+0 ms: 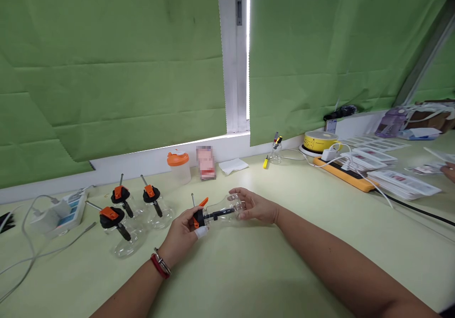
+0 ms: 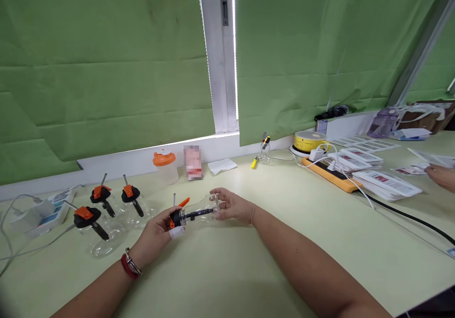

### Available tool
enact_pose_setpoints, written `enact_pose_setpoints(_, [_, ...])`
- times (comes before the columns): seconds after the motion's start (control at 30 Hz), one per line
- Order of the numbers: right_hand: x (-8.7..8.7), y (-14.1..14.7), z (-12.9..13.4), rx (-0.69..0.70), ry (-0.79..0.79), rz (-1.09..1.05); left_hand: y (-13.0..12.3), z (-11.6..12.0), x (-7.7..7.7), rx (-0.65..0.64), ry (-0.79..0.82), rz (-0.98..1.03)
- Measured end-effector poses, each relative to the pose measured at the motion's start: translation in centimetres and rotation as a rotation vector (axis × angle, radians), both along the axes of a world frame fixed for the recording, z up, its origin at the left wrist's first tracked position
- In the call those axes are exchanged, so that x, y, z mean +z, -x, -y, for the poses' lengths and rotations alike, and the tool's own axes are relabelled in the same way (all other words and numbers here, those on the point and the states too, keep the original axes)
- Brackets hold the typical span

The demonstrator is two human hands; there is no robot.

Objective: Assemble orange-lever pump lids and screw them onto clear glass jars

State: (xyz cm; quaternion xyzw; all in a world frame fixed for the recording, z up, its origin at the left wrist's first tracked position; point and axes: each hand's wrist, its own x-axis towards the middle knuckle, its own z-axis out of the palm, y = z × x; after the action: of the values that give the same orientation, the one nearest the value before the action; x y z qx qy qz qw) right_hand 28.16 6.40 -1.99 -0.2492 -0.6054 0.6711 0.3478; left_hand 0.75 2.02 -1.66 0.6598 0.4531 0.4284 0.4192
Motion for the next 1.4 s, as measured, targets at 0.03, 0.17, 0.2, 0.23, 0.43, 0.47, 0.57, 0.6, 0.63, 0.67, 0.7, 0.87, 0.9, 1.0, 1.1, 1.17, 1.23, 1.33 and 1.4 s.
enact_pose_setpoints(0.03, [0.0,0.0,0.0,0.008,0.015,0.004,0.0,0.0,0.0,0.002,-0.005,-0.005])
enact_pose_setpoints(0.17, [-0.1,0.1,0.1,0.031,0.073,0.021,0.0,0.2,0.2,0.008,-0.026,-0.017])
enact_pose_setpoints(0.2, [-0.2,0.2,0.1,0.037,0.082,0.025,0.0,0.2,0.2,0.007,-0.037,-0.017])
enact_pose_setpoints(0.23, [-0.3,0.3,0.0,0.041,0.092,0.035,0.0,0.3,0.3,0.006,-0.05,-0.021])
enact_pose_setpoints(0.43, [-1.0,0.9,-0.3,-0.033,0.133,0.144,0.1,0.3,0.4,0.006,-0.102,-0.083])
enact_pose_setpoints(0.47, [-0.9,0.9,-0.2,-0.043,0.131,0.145,0.1,0.3,0.3,0.008,-0.102,-0.085])
enact_pose_setpoints(0.57, [-0.2,1.0,0.2,-0.062,0.115,0.104,0.3,0.1,0.0,0.006,-0.097,-0.084])
enact_pose_setpoints(0.6, [0.1,0.9,0.3,-0.059,0.109,0.079,0.3,0.0,0.0,0.005,-0.095,-0.08])
enact_pose_setpoints(0.63, [0.4,0.8,0.5,-0.048,0.104,0.059,0.3,0.0,-0.1,0.004,-0.092,-0.077])
enact_pose_setpoints(0.67, [0.6,0.7,0.6,-0.034,0.1,0.045,0.4,0.0,-0.1,0.002,-0.09,-0.075])
enact_pose_setpoints(0.7, [0.8,0.6,0.7,-0.018,0.095,0.036,0.4,0.0,0.0,0.001,-0.091,-0.075])
enact_pose_setpoints(0.87, [0.1,0.4,0.3,0.047,0.122,0.082,0.3,0.2,0.3,0.009,-0.118,-0.114])
enact_pose_setpoints(0.9, [-0.2,0.5,0.1,0.041,0.133,0.108,0.3,0.3,0.3,0.007,-0.121,-0.117])
enact_pose_setpoints(1.0, [-0.6,0.8,-0.2,-0.003,0.138,0.176,0.3,0.3,0.2,0.004,-0.134,-0.118])
enact_pose_setpoints(1.1, [-0.4,1.1,-0.1,-0.054,0.125,0.18,0.3,0.1,0.1,0.007,-0.132,-0.103])
enact_pose_setpoints(1.17, [0.0,1.0,0.2,-0.067,0.114,0.127,0.4,0.0,0.1,0.016,-0.115,-0.079])
enact_pose_setpoints(1.23, [0.4,0.8,0.4,-0.041,0.102,0.079,0.4,0.0,0.1,0.031,-0.098,-0.06])
enact_pose_setpoints(1.33, [0.6,0.4,0.6,0.004,0.099,0.079,0.4,0.0,0.3,0.039,-0.101,-0.057])
enact_pose_setpoints(1.4, [0.5,0.3,0.5,0.015,0.097,0.104,0.4,0.1,0.3,0.035,-0.115,-0.064])
